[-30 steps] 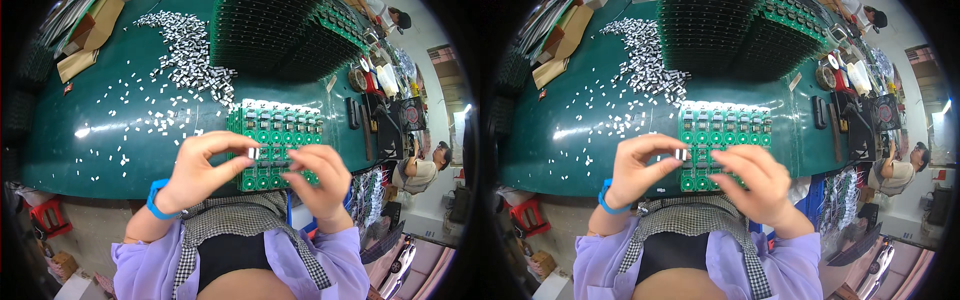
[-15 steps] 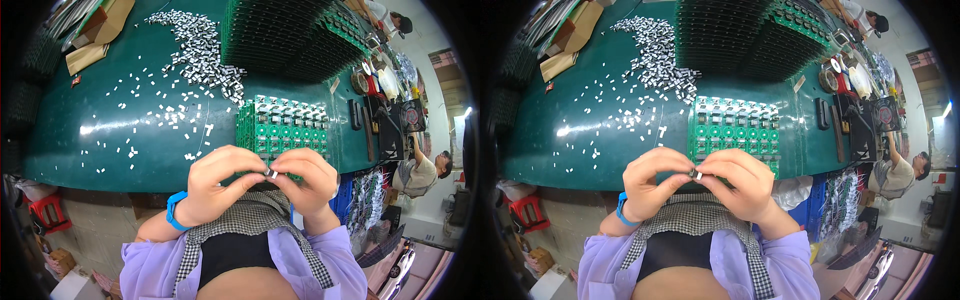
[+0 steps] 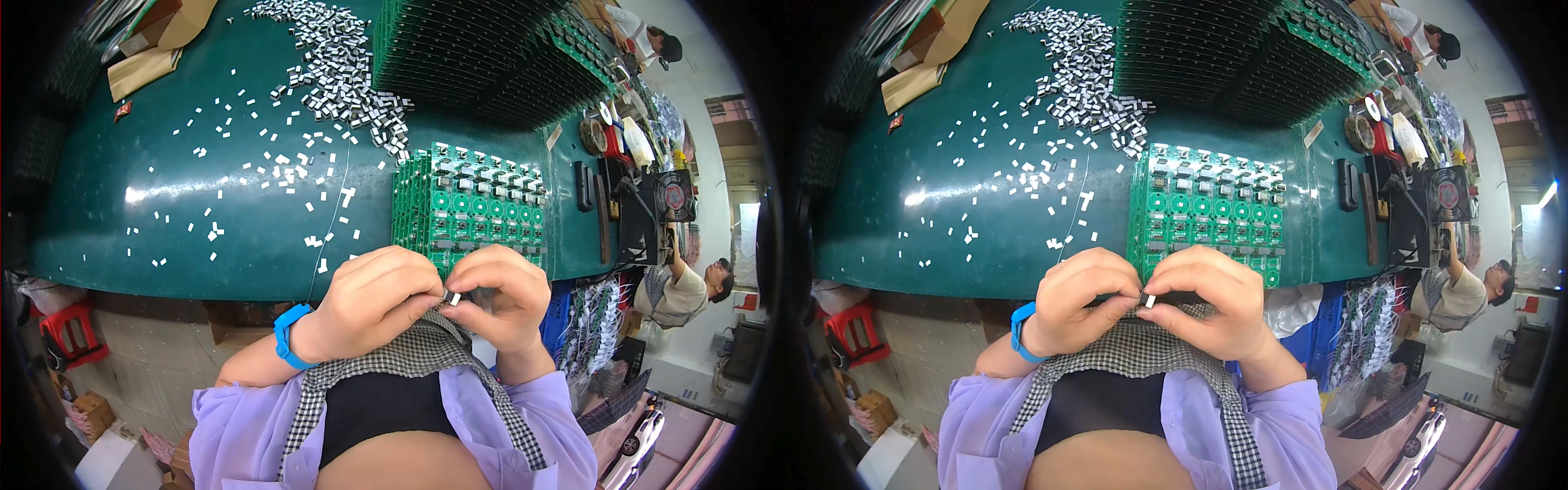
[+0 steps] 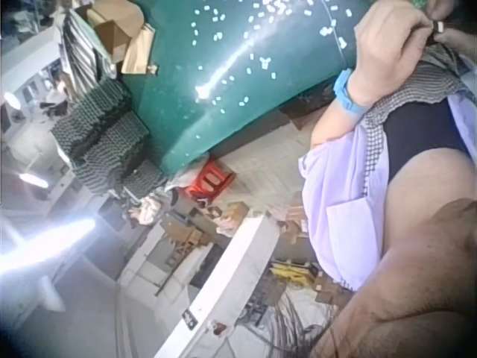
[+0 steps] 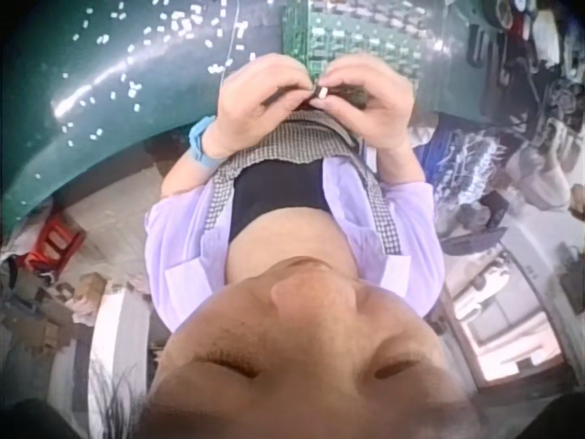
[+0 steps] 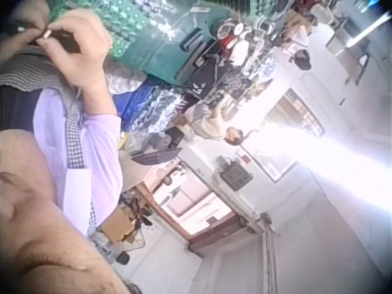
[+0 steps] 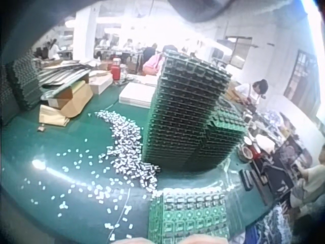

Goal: The person assembles electronic components onto printed circuit boards by hand, attaching plastic mounting clips to secure the components.

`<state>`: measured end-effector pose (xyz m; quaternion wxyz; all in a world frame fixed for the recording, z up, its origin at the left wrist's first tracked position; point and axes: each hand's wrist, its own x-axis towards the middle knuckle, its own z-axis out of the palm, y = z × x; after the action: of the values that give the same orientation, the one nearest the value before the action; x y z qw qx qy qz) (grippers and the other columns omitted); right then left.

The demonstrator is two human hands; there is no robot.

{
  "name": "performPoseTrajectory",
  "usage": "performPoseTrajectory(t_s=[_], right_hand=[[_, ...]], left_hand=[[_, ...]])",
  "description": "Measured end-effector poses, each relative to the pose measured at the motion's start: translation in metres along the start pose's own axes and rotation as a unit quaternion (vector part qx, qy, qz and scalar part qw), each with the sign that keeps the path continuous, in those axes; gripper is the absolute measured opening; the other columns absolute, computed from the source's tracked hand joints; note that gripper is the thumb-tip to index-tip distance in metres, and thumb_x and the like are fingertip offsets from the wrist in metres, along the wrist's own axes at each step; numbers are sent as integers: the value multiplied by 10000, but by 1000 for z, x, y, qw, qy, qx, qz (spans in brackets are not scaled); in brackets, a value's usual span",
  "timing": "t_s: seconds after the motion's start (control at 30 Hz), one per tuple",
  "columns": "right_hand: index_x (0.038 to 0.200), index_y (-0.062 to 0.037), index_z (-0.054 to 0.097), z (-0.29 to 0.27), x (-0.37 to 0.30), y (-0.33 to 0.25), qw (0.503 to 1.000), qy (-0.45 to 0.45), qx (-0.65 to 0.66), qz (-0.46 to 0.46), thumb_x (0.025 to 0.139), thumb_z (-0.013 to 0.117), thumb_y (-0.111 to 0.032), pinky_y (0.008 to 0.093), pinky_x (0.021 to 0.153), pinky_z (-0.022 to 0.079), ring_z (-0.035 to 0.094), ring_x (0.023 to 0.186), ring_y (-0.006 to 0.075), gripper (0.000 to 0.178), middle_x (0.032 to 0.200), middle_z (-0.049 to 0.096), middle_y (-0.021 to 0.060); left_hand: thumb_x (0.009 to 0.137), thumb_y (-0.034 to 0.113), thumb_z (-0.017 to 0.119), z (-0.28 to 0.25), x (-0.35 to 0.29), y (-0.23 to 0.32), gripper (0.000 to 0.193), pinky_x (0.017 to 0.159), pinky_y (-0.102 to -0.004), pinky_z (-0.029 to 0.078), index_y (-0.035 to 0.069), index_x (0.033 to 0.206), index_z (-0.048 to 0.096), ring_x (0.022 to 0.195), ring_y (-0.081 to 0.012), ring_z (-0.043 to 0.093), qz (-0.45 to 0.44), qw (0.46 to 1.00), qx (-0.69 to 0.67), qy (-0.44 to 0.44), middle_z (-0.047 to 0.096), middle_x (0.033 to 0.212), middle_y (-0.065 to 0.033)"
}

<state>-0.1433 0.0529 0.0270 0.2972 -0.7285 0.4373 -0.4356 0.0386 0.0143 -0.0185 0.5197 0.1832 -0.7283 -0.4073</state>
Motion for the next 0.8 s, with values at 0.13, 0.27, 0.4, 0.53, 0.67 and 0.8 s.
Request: performPoseTrajectory(t_s=[0.13,0.27,0.4,0.53,0.67,0.8], right_hand=[[830,-5,666,-3,1,-4,998,-46,22,33,637,795,-6,280,629,515,647,748,200,232,836,654,105],[824,-1,666,-3,0,-7,998,-29,-54,5,650,792,-6,285,625,529,655,744,210,215,830,658,106],[837,3,672,2,-8,-8,994,19,-112,4,649,792,2,283,615,549,678,717,217,224,811,682,109],[849,4,670,4,-9,-6,990,26,-133,-24,647,788,14,283,612,549,678,714,216,234,819,680,110],[844,5,668,10,-9,-4,980,48,-184,-58,652,775,31,284,607,549,677,715,213,222,822,678,113],[847,9,667,10,-8,-4,983,51,-170,-48,658,761,48,285,613,546,673,721,222,215,825,677,122]], left_hand=[[708,-18,712,0,-1,1,188,630,-339,506,3,866,612,720,-258,620,1,999,-27,-27,620,830,-110],[694,26,746,1,-1,1,229,662,-330,515,4,895,640,776,-266,650,-13,1000,25,5,658,876,-132],[676,-3,744,4,-4,-2,229,626,-303,535,-13,889,662,727,-251,671,21,999,41,14,679,829,-130],[672,-19,740,2,-4,-1,207,596,-291,537,-17,865,665,696,-242,675,14,998,53,21,682,805,-128],[664,-22,746,4,-7,-2,197,585,-290,532,-16,841,660,692,-239,673,19,995,83,46,679,804,-124],[643,-28,735,-2,-1,-1,193,538,-301,505,-12,814,647,631,-244,639,22,997,70,15,659,771,-123]])
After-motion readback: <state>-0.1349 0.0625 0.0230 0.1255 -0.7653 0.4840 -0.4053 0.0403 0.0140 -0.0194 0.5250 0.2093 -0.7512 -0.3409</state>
